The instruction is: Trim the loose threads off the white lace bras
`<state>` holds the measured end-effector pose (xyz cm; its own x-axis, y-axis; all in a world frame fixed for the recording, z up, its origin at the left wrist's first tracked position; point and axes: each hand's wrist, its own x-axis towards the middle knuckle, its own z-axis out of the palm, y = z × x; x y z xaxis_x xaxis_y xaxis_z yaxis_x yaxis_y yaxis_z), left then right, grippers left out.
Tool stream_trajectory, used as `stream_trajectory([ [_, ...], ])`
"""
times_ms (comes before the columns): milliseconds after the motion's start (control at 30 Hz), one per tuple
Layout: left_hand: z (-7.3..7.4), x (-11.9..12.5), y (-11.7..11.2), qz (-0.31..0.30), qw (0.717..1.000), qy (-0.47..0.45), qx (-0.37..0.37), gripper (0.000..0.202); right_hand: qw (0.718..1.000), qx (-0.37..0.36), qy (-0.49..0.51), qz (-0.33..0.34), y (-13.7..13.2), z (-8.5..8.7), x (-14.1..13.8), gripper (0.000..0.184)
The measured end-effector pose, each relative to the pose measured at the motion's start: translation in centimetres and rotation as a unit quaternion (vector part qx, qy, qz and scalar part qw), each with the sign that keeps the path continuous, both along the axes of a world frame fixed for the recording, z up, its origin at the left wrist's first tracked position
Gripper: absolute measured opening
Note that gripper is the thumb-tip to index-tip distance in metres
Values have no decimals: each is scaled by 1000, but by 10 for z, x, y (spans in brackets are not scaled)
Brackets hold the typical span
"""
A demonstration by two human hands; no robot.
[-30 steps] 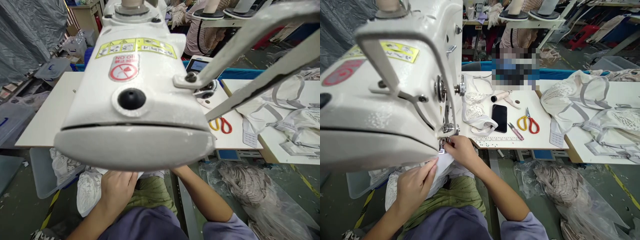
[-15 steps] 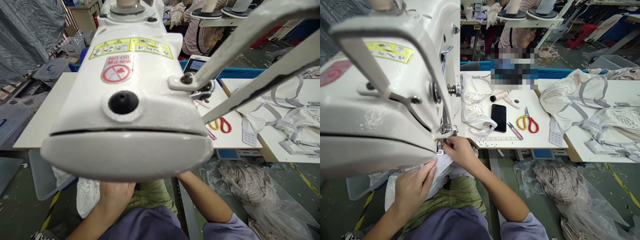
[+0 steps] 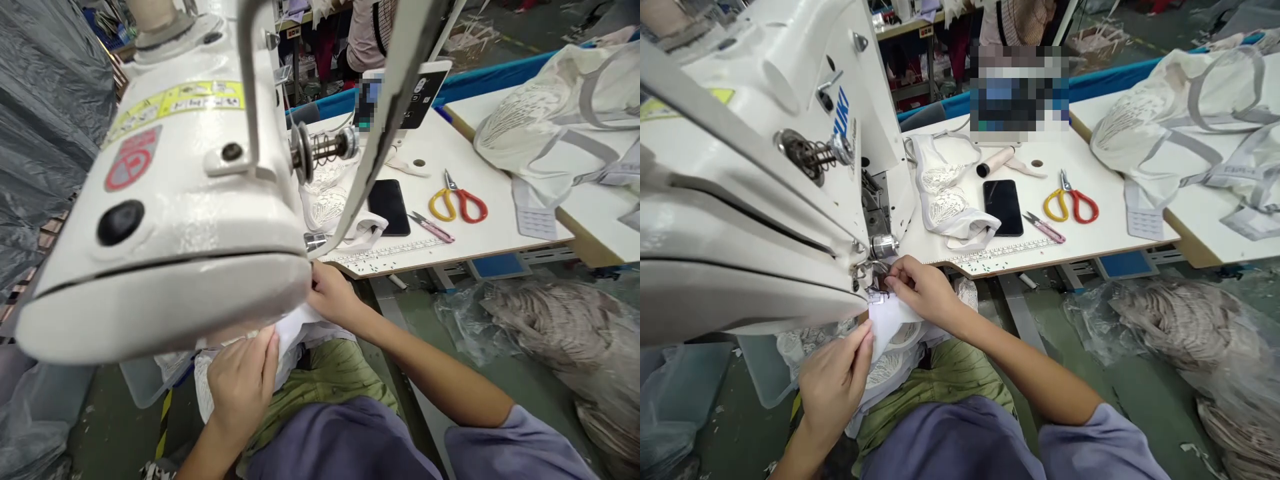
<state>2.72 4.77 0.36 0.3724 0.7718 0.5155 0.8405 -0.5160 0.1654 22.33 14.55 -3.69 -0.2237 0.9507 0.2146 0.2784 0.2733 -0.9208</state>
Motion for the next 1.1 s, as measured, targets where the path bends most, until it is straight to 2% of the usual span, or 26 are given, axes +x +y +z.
stream_trajectory([
  [200, 0, -4, 0, 3, 1000, 3, 21, 21, 1000, 25, -4, 5, -1, 0, 3, 14],
  [700, -1, 5, 3, -26, 999, 18, 21, 20, 999, 36, -31, 15, -1, -5, 11, 15],
  [900, -3, 3, 3, -26, 1000, -6, 6, 19, 999, 30, -25, 10, -2, -5, 12, 14],
  [1100, -4, 2, 2, -18, 997, -71, -31, 16, 999, 22, -23, 10, -4, -5, 11, 14],
])
